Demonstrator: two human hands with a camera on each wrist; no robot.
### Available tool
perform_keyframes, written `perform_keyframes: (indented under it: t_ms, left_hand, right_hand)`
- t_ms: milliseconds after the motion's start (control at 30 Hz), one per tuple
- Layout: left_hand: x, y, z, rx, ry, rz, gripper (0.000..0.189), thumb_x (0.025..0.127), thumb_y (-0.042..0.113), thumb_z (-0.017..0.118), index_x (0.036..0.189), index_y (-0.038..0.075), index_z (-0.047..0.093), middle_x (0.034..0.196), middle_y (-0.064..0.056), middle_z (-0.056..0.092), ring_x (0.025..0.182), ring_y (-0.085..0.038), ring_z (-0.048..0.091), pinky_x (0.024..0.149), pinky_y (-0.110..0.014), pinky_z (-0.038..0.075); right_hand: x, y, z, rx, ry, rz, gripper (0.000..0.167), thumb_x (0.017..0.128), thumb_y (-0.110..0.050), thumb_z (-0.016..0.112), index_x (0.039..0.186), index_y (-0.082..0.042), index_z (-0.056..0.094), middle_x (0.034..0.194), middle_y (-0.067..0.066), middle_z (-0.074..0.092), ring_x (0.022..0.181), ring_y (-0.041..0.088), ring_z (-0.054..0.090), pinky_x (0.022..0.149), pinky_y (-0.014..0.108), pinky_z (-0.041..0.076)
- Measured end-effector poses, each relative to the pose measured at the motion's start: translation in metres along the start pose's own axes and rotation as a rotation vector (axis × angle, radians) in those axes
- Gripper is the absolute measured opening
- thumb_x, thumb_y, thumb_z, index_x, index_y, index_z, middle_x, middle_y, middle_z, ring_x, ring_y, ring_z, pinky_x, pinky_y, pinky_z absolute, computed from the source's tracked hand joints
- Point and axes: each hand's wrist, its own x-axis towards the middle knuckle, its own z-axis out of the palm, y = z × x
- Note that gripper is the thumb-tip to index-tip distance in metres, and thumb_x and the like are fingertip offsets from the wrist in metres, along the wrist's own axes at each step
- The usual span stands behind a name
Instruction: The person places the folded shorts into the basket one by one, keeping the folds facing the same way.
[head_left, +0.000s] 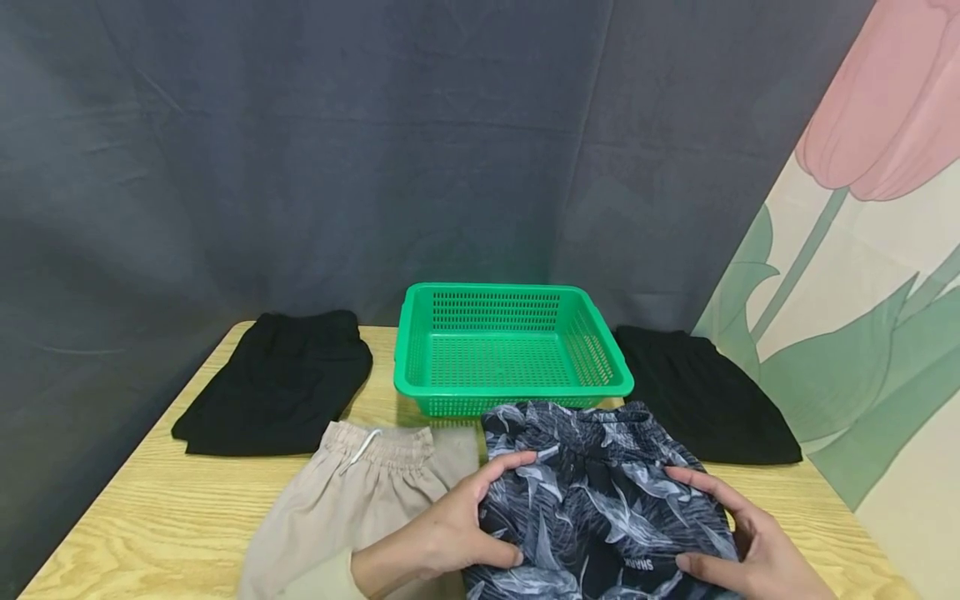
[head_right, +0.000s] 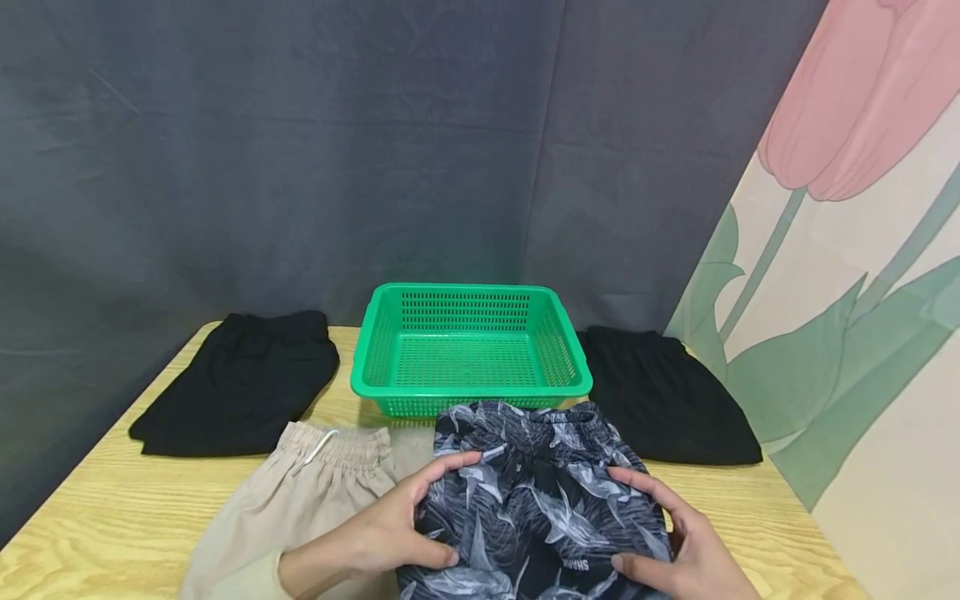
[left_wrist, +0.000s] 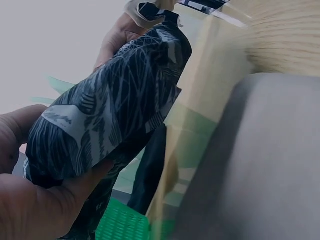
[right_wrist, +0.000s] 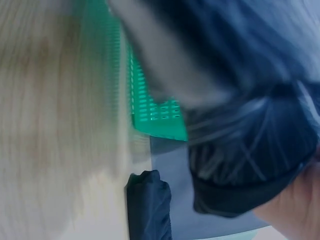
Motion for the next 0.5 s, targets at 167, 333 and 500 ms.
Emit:
perform_keyframes:
  t_ms: [167,333,500]
  left_hand:
    - [-0.001,0.007,-0.003,-0.015,-0.007,0.022,0.093,0.068,-0.009,0.074,0.144,0.033,0.043,0.141,0.002,0.042,0.118,-0.016,0.047,0.097,-0.028,0.039]
    - [-0.002,0.011,-0.006,-0.033,-0.017,0.062,0.093,0.068,-0.011,0.072,0.146,0.031,0.041,0.139,-0.001,0.045,0.114,-0.018,0.052,0.095,-0.029,0.042]
    - [-0.001,0.016,-0.01,-0.013,-0.027,0.081,0.094,0.069,-0.011,0.071,0.147,0.032,0.039,0.138,0.001,0.047,0.116,-0.016,0.05,0.096,-0.028,0.041]
  right_hand:
    - [0.001,-0.006,-0.002,0.005,0.002,-0.003,0.081,0.076,-0.002,0.078,0.146,-0.013,0.04,0.141,-0.014,0.037,0.11,0.0,0.052,0.077,0.025,0.051]
    - [0.003,-0.014,-0.002,0.001,0.01,-0.022,0.081,0.076,-0.002,0.078,0.146,-0.014,0.04,0.143,-0.008,0.038,0.114,-0.004,0.047,0.079,0.023,0.05]
    - [0.007,-0.022,-0.004,-0.009,0.017,-0.046,0.081,0.076,0.0,0.078,0.146,-0.015,0.041,0.145,-0.003,0.037,0.117,-0.007,0.042,0.081,0.022,0.048]
